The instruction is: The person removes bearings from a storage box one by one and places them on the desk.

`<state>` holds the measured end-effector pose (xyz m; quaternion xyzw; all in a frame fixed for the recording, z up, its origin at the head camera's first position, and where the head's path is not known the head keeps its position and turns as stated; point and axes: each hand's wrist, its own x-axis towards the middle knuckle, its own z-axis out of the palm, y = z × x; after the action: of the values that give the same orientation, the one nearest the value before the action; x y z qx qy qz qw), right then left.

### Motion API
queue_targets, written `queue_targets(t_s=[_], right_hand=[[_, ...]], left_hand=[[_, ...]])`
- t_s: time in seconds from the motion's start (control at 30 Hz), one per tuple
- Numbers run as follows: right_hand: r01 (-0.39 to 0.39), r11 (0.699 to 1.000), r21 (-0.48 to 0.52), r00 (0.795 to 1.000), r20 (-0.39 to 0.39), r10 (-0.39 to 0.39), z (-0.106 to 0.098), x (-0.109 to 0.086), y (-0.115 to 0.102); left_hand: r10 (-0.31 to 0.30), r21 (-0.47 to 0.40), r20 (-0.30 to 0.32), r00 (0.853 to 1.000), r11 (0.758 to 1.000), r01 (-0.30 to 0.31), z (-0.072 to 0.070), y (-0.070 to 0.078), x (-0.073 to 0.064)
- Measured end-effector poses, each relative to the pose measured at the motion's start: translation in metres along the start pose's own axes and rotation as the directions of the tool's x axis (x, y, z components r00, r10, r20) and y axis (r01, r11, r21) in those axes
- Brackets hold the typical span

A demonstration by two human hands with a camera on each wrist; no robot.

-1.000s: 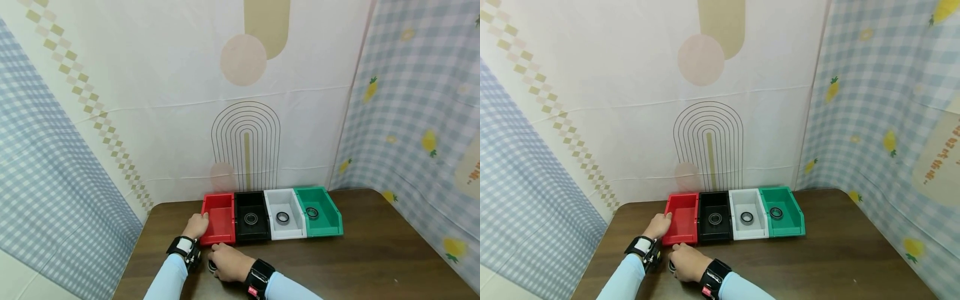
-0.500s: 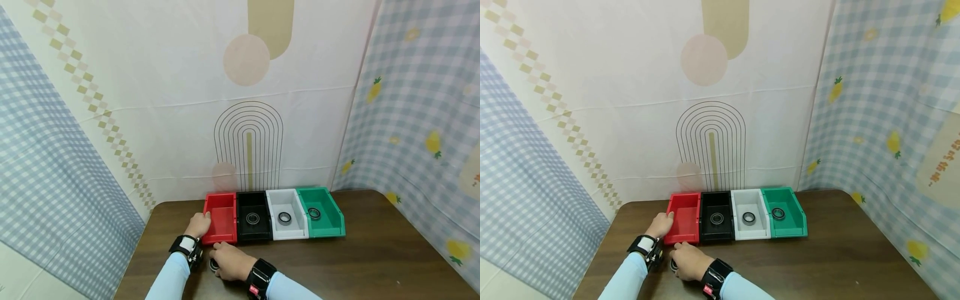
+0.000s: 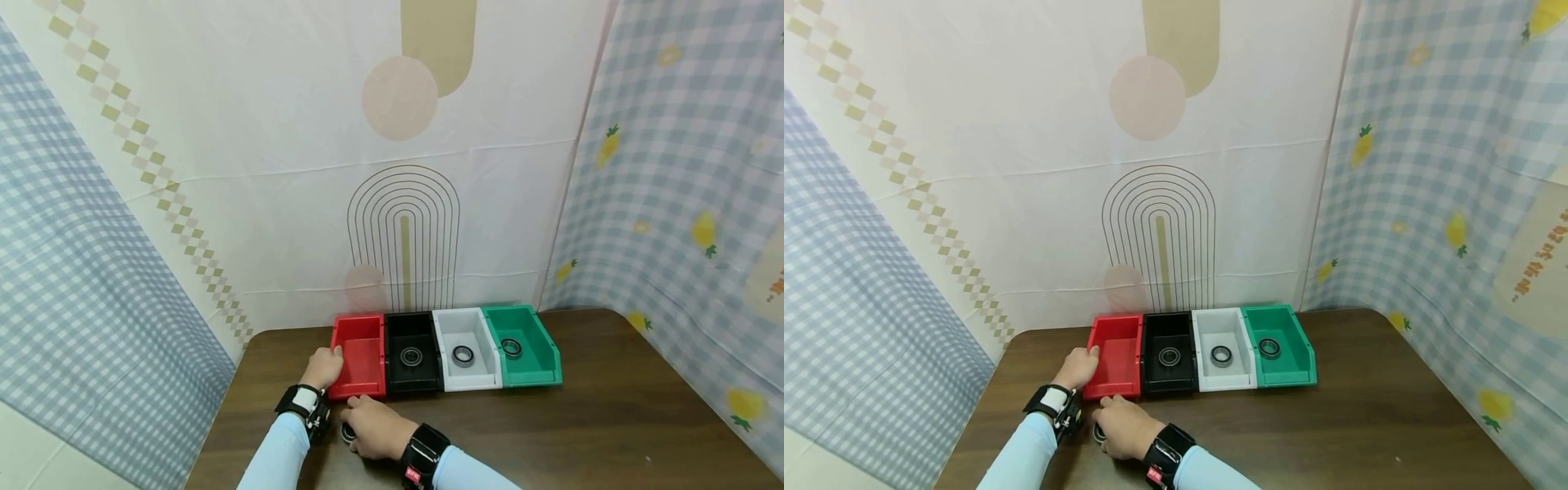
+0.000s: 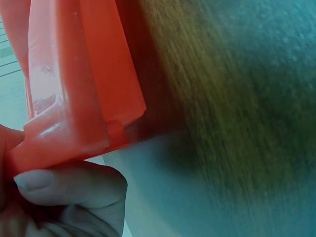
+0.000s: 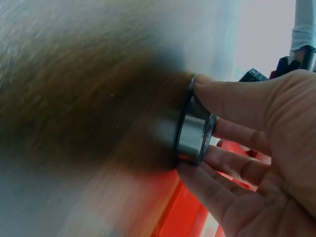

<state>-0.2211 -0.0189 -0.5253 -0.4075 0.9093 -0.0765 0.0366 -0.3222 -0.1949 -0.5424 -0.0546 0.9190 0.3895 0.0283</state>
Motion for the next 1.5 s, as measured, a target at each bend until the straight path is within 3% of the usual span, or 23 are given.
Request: queue_targets(t_s=[0.27,0.37,0.43,0.6,0.83,0.93,1.0,1.17,1.23,1.3,1.5], right_hand=[[-0.002,1.000,0.029,1.000,-0.016,0.002,0.004,-0.002,0.001],[-0.006,1.000,0.025,1.000,-0.028,0.006,0.004,-0.003,0.001],[-0.009,1.000,0.021,0.999,-0.037,0.010,0.004,-0.004,0.002],[0.006,0.999,0.040,0.999,-0.050,-0.004,0.002,-0.005,0.007],[0.010,0.996,0.091,0.999,-0.051,-0.005,-0.005,-0.014,0.017],[0.003,0.998,0.070,0.997,-0.081,0.002,-0.008,-0.021,0.023],[-0.012,0.998,0.064,0.993,-0.117,0.019,-0.013,-0.027,0.027],[-0.071,0.993,0.090,0.971,-0.222,0.090,-0.030,-0.046,0.045],[-0.092,0.990,0.109,0.961,-0.250,0.117,-0.037,-0.055,0.053],[-0.116,0.985,0.130,0.953,-0.263,0.148,-0.043,-0.064,0.059],[-0.165,0.973,0.164,0.941,-0.270,0.205,-0.049,-0.087,0.074]], left_hand=[[0.002,0.019,-0.029,1.000,1.000,-0.002,0.012,-0.017,0.014],[0.009,0.046,-0.065,0.998,0.999,-0.006,0.011,-0.009,0.009],[0.008,0.062,-0.102,0.995,0.998,-0.002,0.006,0.003,-0.001],[-0.035,0.086,-0.140,0.989,0.995,0.047,0.001,0.019,-0.013],[-0.047,0.146,-0.173,0.984,0.987,0.073,-0.005,0.023,-0.019],[-0.011,0.175,-0.230,0.973,0.983,0.053,-0.004,0.023,-0.022],[0.041,0.198,-0.282,0.958,0.980,0.017,-0.002,0.024,-0.024],[0.199,0.256,-0.401,0.894,0.962,-0.099,0.005,0.031,-0.031],[0.237,0.270,-0.415,0.878,0.954,-0.129,0.006,0.036,-0.036],[0.255,0.267,-0.410,0.876,0.952,-0.152,0.007,0.040,-0.041],[0.287,0.192,-0.351,0.891,0.954,-0.231,0.012,0.045,-0.061]])
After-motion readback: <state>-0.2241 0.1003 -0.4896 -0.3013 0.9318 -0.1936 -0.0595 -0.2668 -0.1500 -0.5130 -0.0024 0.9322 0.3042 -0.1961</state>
